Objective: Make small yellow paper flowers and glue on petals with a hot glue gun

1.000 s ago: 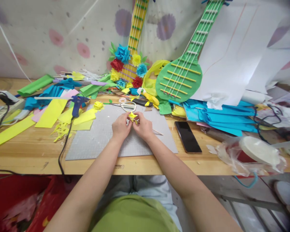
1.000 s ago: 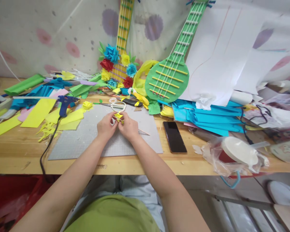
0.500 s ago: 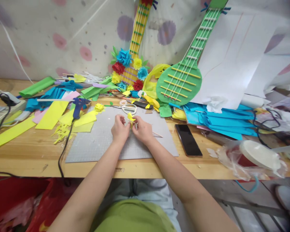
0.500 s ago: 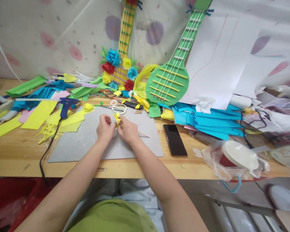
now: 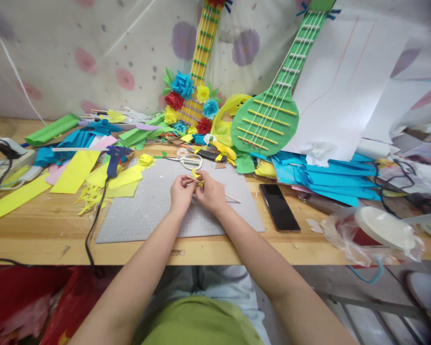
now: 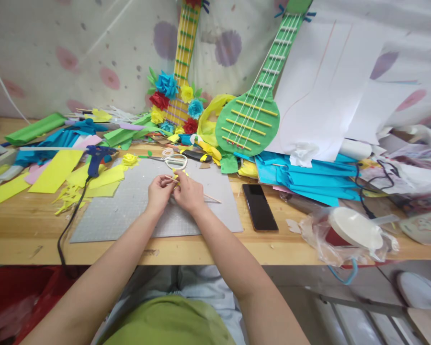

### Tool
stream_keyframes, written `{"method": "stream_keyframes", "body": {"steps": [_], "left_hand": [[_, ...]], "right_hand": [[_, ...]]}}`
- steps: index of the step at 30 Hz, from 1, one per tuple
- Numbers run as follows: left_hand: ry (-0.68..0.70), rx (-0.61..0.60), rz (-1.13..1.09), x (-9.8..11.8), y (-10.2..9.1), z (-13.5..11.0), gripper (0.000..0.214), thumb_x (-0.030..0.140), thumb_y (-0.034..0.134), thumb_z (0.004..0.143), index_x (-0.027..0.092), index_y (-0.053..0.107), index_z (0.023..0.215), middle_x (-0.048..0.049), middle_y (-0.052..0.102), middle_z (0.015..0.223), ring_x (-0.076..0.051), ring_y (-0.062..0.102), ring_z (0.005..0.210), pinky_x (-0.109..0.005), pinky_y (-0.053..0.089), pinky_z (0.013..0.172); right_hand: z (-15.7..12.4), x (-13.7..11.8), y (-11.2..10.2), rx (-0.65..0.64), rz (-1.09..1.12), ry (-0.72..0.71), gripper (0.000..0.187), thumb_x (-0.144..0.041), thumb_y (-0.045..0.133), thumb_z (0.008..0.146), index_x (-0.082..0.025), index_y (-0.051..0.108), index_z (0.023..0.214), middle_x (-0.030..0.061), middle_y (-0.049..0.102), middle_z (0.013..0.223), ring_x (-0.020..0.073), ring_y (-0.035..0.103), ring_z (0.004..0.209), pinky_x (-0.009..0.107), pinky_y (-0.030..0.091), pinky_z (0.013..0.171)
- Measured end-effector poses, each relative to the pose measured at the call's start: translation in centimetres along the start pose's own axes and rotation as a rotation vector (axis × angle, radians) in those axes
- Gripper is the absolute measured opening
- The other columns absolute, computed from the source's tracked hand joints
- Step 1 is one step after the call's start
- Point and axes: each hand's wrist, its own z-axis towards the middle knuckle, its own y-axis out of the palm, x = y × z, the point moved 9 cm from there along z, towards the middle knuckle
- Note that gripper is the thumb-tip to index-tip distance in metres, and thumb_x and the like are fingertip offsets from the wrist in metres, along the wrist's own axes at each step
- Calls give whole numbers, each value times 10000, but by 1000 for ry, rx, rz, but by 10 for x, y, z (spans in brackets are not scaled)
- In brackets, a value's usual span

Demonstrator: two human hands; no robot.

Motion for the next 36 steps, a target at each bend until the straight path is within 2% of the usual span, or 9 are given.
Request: {"method": "stream_keyframes", "body": {"steps": [3, 7, 10, 14, 19, 22, 27, 32, 36], "left_hand": [[-68, 21, -25, 0, -1, -2, 270, 177, 709, 543, 142, 552, 760, -7, 643, 660, -84, 573, 536, -181, 422, 504], [-127, 100, -22, 2, -9, -3, 242, 179, 685, 581, 142, 566, 788, 24, 605, 582, -44, 465, 386, -157, 336, 381], [-189, 154, -85, 1, -14, -4, 290, 150, 678, 578, 140, 557, 842, 24, 594, 584, -60, 502, 408, -155, 353, 366], [-282, 209, -237, -6, -14, -7, 261, 110, 659, 574, 145, 526, 796, 12, 599, 614, -73, 566, 485, -132, 369, 379], [-237, 198, -313, -3, -8, -9, 201, 118, 648, 574, 147, 517, 724, 72, 514, 507, -22, 430, 362, -140, 380, 376], [-225, 183, -307, -2, -6, -10, 190, 140, 641, 587, 147, 517, 730, 74, 517, 515, -23, 402, 339, -160, 388, 369], [-304, 179, -360, -8, -7, -9, 105, 205, 551, 723, 146, 507, 798, 1, 629, 689, -24, 421, 342, -174, 391, 367], [-280, 110, -348, -5, -5, -7, 228, 173, 685, 641, 140, 553, 824, 50, 565, 595, -1, 397, 355, -142, 385, 384], [-319, 98, -375, -5, -5, -7, 139, 196, 651, 690, 132, 595, 799, 27, 604, 648, 5, 406, 365, -133, 385, 380]], "right_hand": [[0, 5, -8, 63, 51, 17, 421, -159, 430, 717, -215, 419, 1133, 18, 641, 918, 157, 595, 709, 266, 429, 627], [0, 15, -28, 245, 130, 45, 223, -274, 438, 782, -183, 446, 985, 47, 585, 855, 158, 559, 724, 270, 428, 631], [2, 10, -33, 307, 129, -12, 121, -269, 366, 842, -190, 457, 842, 68, 552, 817, 170, 525, 775, 289, 425, 687], [2, -3, -21, 214, 72, -64, 119, -200, 366, 846, -199, 470, 788, 64, 548, 811, 170, 506, 785, 284, 410, 706], [1, -7, -4, 78, -47, 18, 120, -216, 388, 855, -200, 504, 831, 44, 576, 847, 165, 528, 775, 263, 383, 641], [1, -4, -1, 64, -52, 61, 125, -227, 388, 861, -198, 510, 853, 39, 585, 869, 159, 542, 794, 256, 380, 643], [1, 3, -1, 54, -11, 87, 121, -235, 393, 853, -199, 508, 859, 35, 590, 880, 153, 552, 800, 251, 383, 646], [0, 7, -4, 50, 55, 93, 119, -251, 400, 841, -203, 508, 846, 28, 594, 875, 141, 549, 734, 253, 387, 642], [0, 5, -5, 51, 145, 80, 100, -245, 411, 831, -202, 498, 809, 15, 602, 834, 132, 544, 697, 246, 390, 642]]}}
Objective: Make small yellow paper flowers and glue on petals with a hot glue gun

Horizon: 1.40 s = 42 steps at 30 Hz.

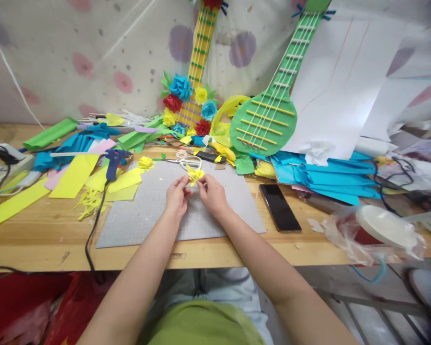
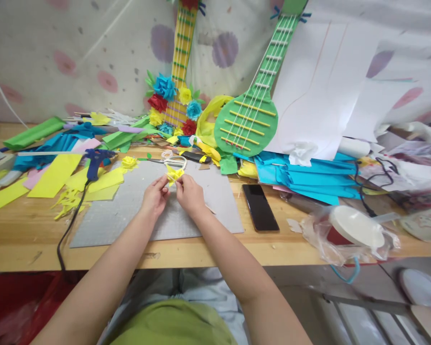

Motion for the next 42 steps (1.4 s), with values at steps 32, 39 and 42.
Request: {"method": "stream_keyframes", "body": {"steps": [32, 39, 42], "left_hand": [[43, 83, -107, 4, -7, 5, 334, 84, 720, 574, 173, 445, 741, 134, 389, 447, 12, 319, 314, -119, 298, 361], [16, 130, -161, 4, -11, 5, 370, 42, 698, 605, 177, 358, 664, 126, 399, 454, 14, 337, 320, -116, 287, 367], [1, 136, -174, 4, -12, 6, 344, 44, 698, 615, 166, 380, 656, 119, 415, 467, 22, 336, 325, -110, 296, 369]], "right_hand": [[1, 3, 1, -62, 64, 64, 250, -340, 451, 819, -208, 406, 1026, -10, 653, 743, 139, 615, 614, 232, 405, 575], [1, 4, 2, -114, 130, 10, 348, -385, 524, 764, -205, 385, 1028, -41, 621, 672, 114, 586, 570, 211, 402, 555], [1, 7, 5, -133, 125, 11, 355, -369, 563, 734, -199, 391, 993, -42, 603, 652, 112, 564, 551, 209, 384, 540]]}}
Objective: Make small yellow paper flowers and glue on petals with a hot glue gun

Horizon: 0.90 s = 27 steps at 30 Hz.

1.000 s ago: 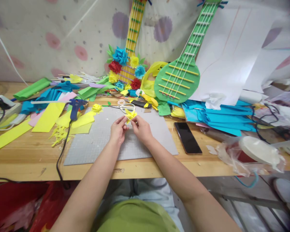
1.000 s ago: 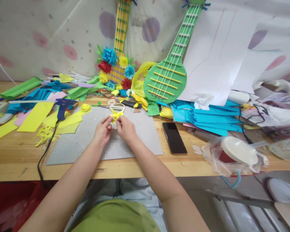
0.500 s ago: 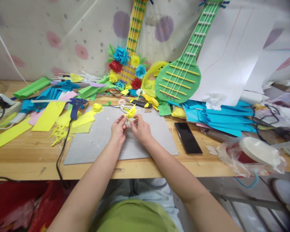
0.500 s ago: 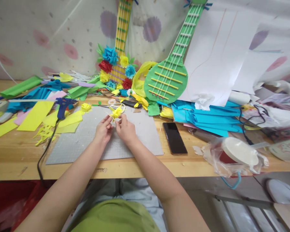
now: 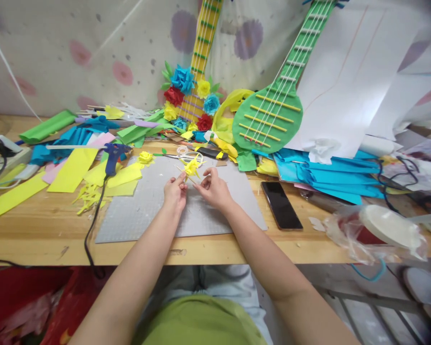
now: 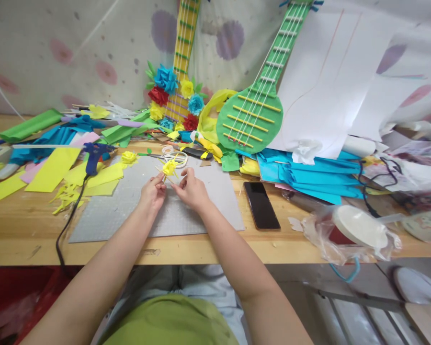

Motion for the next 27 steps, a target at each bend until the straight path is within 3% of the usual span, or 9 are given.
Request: {"method": "stream_keyframes", "body": {"steps": [6, 11, 19, 24, 27], "left_hand": [[-32, 2, -21, 0, 1, -1, 249, 26, 676, 642, 139, 454, 638, 107, 420, 464, 31, 329, 327, -104, 297, 361], [-54, -10, -63, -1, 3, -2, 188, 15, 653, 665, 121, 501, 636, 93, 441, 459, 33, 327, 326, -105, 293, 356], [-35, -44, -56, -1, 6, -1, 191, 64, 684, 651, 122, 503, 636, 96, 435, 462, 27, 329, 315, -100, 310, 342], [-5, -168, -42, 4, 13, -2, 125, 152, 669, 686, 124, 552, 720, 57, 556, 587, 20, 353, 331, -112, 370, 372], [-16, -167, -47, 4, 11, -2, 106, 210, 615, 739, 135, 540, 730, 18, 617, 673, 9, 366, 340, -135, 411, 404]], "right_hand": [[1, 7, 3, -40, -21, 75, 218, -417, 535, 768, -208, 473, 772, -39, 574, 601, 108, 532, 543, 211, 350, 536], [0, 10, 13, -142, 0, 130, 293, -399, 442, 840, -203, 508, 633, -41, 553, 506, 94, 490, 485, 206, 326, 523], [0, 7, 9, -88, -19, 125, 234, -410, 489, 818, -205, 541, 718, -38, 576, 591, 96, 494, 543, 203, 315, 540], [0, 7, 8, -76, -100, 141, 223, -380, 463, 843, -205, 549, 734, -24, 587, 615, 109, 504, 556, 213, 308, 553], [1, 11, 4, -44, -161, 158, 231, -384, 442, 856, -206, 562, 769, -5, 611, 662, 123, 528, 597, 221, 308, 568]]}}
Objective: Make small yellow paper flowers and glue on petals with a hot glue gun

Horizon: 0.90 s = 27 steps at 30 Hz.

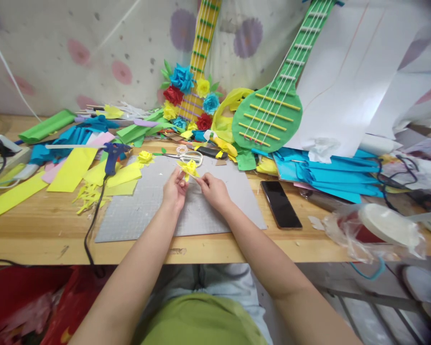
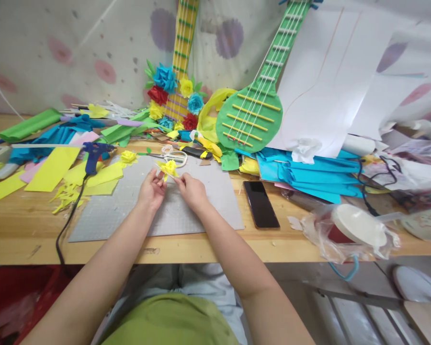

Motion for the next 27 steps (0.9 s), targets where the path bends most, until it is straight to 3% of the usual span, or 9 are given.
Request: {"method": "stream_keyframes", "body": {"steps": [4, 10, 17, 27], "left_hand": [[-6, -7, 44, -2, 1, -1, 106, 182, 600, 744, 134, 510, 714, 7, 621, 685, 3, 373, 348, -149, 428, 424], [43, 74, 129, -1, -5, 0, 199, 55, 653, 661, 146, 486, 720, 105, 417, 462, -4, 348, 337, -125, 381, 391], [53, -27, 128, 1, 1, 1, 221, 49, 668, 636, 131, 562, 812, 81, 520, 584, 25, 329, 338, -125, 396, 398], [24, 8, 121, 2, -2, 0, 185, 6, 622, 659, 109, 597, 810, 78, 504, 536, 28, 324, 322, -113, 387, 381]], "right_hand": [[1, 4, -4, 14, -31, 20, 236, -386, 433, 861, -206, 568, 787, 2, 626, 692, 129, 539, 613, 223, 303, 566], [-3, -3, -3, 33, -17, -41, 241, -423, 458, 841, -211, 557, 784, -11, 628, 693, 119, 542, 603, 217, 301, 558], [-3, -3, -2, 56, 33, -54, 222, -405, 486, 825, -209, 552, 744, -16, 616, 672, 110, 527, 583, 212, 316, 563], [0, -1, 8, -18, 107, -42, 238, -395, 487, 822, -194, 547, 709, -21, 575, 612, 100, 484, 545, 207, 305, 541]]}}
